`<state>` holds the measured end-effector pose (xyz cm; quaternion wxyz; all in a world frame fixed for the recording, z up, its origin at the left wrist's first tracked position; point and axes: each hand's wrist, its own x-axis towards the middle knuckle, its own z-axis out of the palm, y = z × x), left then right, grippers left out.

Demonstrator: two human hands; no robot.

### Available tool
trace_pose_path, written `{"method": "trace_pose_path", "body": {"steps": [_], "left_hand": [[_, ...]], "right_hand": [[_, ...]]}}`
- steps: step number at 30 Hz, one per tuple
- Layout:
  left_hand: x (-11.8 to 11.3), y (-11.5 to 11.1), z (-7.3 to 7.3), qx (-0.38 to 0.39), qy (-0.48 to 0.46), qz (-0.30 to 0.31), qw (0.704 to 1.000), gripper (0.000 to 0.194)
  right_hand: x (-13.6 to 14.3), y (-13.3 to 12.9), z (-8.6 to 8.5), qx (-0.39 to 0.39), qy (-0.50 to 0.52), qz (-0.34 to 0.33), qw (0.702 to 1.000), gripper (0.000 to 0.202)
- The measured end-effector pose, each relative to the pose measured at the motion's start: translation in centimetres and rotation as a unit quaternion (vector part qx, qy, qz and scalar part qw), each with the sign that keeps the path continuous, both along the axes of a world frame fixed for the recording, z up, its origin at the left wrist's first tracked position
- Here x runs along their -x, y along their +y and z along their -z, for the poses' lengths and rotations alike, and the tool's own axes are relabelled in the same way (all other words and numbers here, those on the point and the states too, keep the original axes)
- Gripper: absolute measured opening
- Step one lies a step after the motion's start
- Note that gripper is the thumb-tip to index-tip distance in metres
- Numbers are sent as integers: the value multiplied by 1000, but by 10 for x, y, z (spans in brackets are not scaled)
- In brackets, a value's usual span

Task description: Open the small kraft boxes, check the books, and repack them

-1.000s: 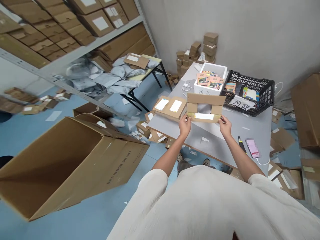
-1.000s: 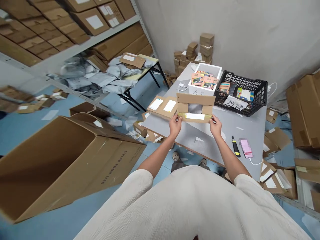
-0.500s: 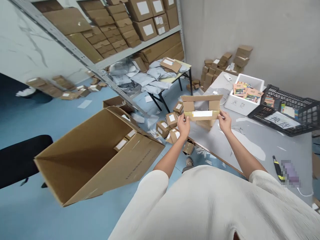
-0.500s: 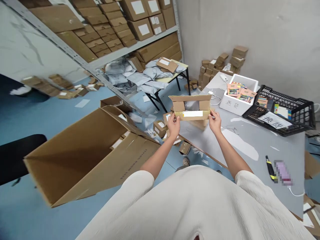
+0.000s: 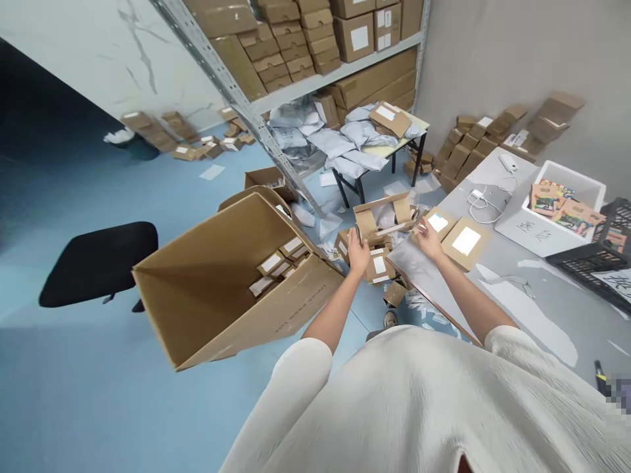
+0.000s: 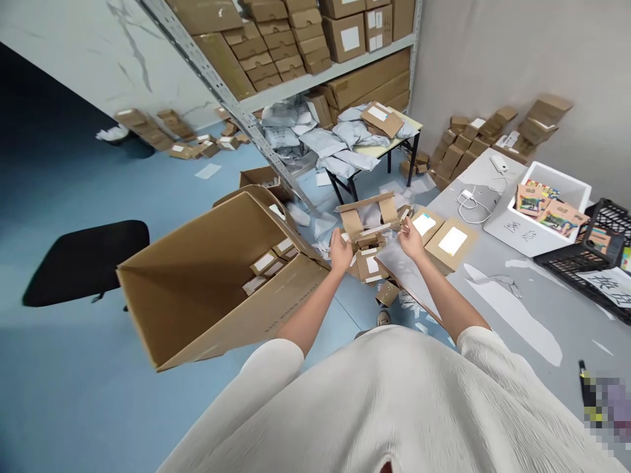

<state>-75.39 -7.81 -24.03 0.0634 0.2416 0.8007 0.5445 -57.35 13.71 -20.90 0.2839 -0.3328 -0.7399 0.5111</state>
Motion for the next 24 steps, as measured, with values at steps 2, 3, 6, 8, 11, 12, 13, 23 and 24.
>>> {"method": "trace_pose_path", "body": {"steps": [2, 3, 6, 8, 11, 12, 13, 23, 24], "left_hand": [[5, 1, 9, 8, -17, 0, 1000, 64], [6, 3, 13, 10, -27, 5, 1000, 63], [4, 10, 22, 19, -49, 44, 998, 58], [0, 18, 27, 22, -63, 65, 996, 55], [-8, 35, 30, 22, -80, 99, 992, 53], [-11, 42, 31, 22, -85, 113, 990, 53], [-15, 49, 31, 21, -90, 128, 987, 53], [-81, 125, 32, 49, -120, 295, 947, 51], [-90, 133, 31, 54, -121, 316, 939, 50]], "right_hand": [[5, 0, 9, 15, -19, 1, 1000, 73], [4, 0, 13, 19, -27, 3, 999, 69], [-8, 3, 23, 23, -42, 16, 999, 56], [-20, 7, 26, 24, -54, 27, 998, 51], [-42, 16, 28, 25, -81, 49, 995, 45], [-49, 18, 28, 24, -91, 60, 994, 43], [-57, 21, 28, 22, -100, 72, 992, 42], [-159, 36, 42, 41, -141, 210, 967, 35], [-170, 36, 44, 39, -149, 225, 962, 34]]}}
